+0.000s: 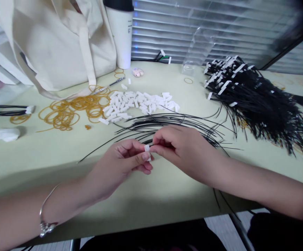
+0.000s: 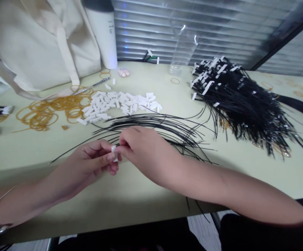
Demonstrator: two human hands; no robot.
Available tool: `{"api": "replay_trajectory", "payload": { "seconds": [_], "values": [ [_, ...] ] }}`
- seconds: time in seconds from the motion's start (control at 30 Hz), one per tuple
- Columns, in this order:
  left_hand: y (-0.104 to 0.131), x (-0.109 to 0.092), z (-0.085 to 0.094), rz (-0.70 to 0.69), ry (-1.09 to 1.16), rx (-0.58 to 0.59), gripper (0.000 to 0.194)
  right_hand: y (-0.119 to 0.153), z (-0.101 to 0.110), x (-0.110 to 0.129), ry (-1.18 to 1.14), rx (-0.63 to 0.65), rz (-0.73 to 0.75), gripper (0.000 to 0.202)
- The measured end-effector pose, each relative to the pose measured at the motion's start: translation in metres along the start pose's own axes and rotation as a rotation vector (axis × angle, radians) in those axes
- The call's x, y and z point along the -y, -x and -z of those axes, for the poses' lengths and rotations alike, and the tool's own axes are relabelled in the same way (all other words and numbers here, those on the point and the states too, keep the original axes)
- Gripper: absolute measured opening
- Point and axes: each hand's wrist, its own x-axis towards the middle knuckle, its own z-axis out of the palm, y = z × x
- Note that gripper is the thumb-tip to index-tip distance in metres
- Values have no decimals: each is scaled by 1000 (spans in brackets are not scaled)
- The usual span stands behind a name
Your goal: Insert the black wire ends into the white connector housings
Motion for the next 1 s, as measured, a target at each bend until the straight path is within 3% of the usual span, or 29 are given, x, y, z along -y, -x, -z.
{"api": "replay_trajectory", "payload": {
  "seconds": [0.13,0.23,0.4,0.57,0.77,0.9,1.0],
  "values": [
    [-1,0,2,-3,77,11,9,1,1,-8,-66,-48,87,5],
    [-4,2,4,-15,105,60,8,1,-1,-10,-64,-129,184,9],
    [-5,3,6,-43,116,101,4,1,-2,-11,-133,-139,244,12],
    [-2,1,7,-37,101,189,6,0,-8,-14,-157,-205,424,14],
    [-1,-2,6,-71,87,176,6,-1,0,-12,-79,-146,433,13],
    [-4,-28,6,-227,138,52,6,-16,18,-22,94,-107,302,44],
    [-1,-71,4,-394,156,-82,11,-29,22,-41,114,-26,226,42]
  ]
}}
